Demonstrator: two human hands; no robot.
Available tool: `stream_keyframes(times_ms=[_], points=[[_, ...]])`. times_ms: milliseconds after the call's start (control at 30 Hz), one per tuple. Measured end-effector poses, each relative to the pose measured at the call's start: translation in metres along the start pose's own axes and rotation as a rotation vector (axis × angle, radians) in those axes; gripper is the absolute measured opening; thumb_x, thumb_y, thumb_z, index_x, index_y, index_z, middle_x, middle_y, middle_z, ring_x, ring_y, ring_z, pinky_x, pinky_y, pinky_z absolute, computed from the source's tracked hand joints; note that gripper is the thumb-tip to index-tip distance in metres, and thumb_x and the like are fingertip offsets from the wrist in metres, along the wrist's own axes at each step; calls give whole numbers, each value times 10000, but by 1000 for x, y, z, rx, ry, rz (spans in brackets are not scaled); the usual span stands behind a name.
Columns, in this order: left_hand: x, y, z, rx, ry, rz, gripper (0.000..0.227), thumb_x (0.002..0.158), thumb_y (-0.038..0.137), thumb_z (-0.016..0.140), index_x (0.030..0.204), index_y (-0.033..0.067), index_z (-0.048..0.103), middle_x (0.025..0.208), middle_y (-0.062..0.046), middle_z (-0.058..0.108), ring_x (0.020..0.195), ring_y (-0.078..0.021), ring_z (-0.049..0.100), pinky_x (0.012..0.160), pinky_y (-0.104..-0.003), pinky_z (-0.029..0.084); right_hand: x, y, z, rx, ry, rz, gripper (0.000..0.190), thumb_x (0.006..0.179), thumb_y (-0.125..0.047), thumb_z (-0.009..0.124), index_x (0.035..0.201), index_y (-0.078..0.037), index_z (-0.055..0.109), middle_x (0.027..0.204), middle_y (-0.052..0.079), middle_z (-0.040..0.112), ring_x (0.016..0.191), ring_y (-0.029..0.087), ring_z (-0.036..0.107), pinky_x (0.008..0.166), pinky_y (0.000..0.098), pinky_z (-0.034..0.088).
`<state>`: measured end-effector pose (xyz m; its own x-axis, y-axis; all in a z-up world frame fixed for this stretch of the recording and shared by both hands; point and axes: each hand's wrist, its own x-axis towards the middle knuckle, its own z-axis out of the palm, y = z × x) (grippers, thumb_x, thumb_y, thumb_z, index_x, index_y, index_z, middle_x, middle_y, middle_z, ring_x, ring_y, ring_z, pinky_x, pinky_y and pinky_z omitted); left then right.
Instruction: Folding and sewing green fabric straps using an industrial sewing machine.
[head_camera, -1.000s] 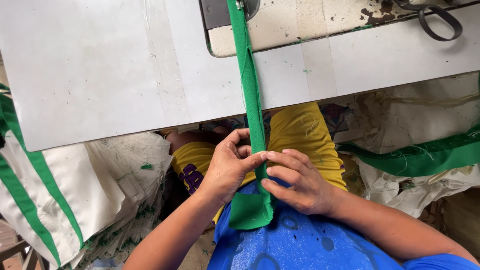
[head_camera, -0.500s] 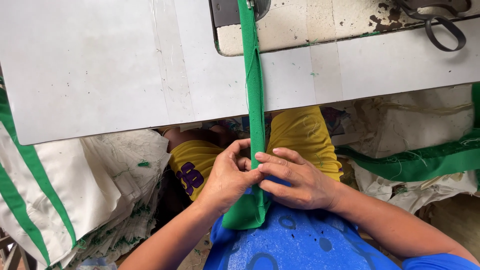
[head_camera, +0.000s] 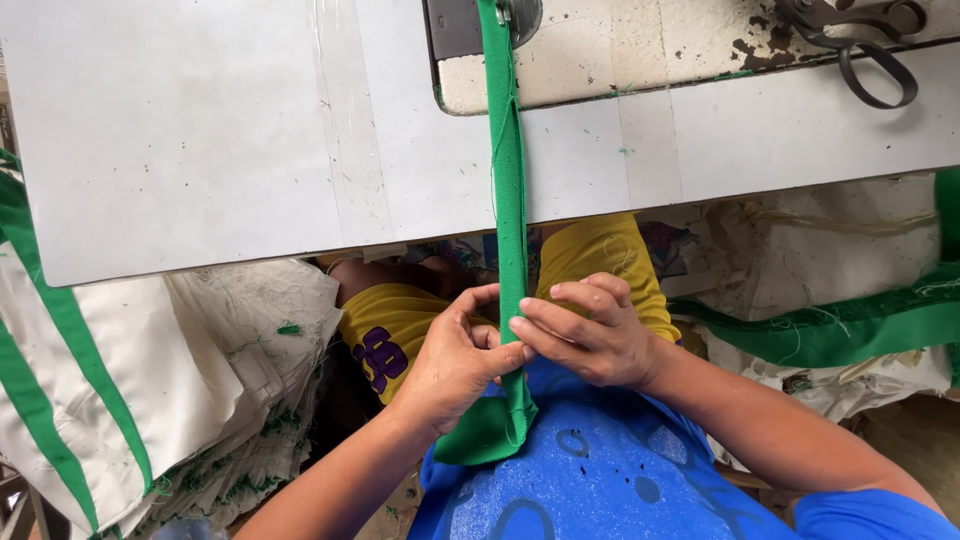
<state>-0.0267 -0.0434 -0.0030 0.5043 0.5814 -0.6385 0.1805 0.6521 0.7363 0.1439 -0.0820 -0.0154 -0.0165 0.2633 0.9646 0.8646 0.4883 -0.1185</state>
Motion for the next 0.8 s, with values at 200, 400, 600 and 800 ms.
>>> stream_keyframes(times_ms=[200, 400, 600, 800], points=[[1, 11, 0, 198, 6, 6, 762, 697, 10, 834, 1410, 19, 564, 584, -110, 674, 445, -137, 591, 430, -214, 512, -9, -6, 5, -2, 20, 16, 268, 971, -111, 685, 717, -102, 768, 690, 48, 743, 600, 237, 623, 619, 349, 452], [22, 100, -22, 1174, 172, 725, 281, 951, 203, 680, 1205, 96, 736, 777, 1, 740, 619, -156, 669, 633, -369, 569, -35, -18, -33, 230, -440, 417, 178, 966, -141, 720, 1139, -116, 755, 1162, -39, 729, 985, 218, 557, 893, 445, 319], [97, 136, 8, 1394, 265, 533, 357, 974, 484, 645, 974, 143, 751, 937, -68, 689, 858, -332, 661, 664, -507, 513, -33, -22, -33, 218, -437, 467, 185, 964, -161, 703, 1142, -147, 752, 1148, -56, 714, 1010, 214, 546, 932, 432, 341], [100, 148, 23, 1519, 136, 396, 403, 951, 252, 506, 623, 72, 358, 568, -126, 486, 557, -358, 388, 539, -500, 313, -47, -21, -33, 266, -452, 490, 243, 977, -166, 694, 1216, -155, 733, 1210, -48, 714, 1074, 225, 554, 942, 458, 356]])
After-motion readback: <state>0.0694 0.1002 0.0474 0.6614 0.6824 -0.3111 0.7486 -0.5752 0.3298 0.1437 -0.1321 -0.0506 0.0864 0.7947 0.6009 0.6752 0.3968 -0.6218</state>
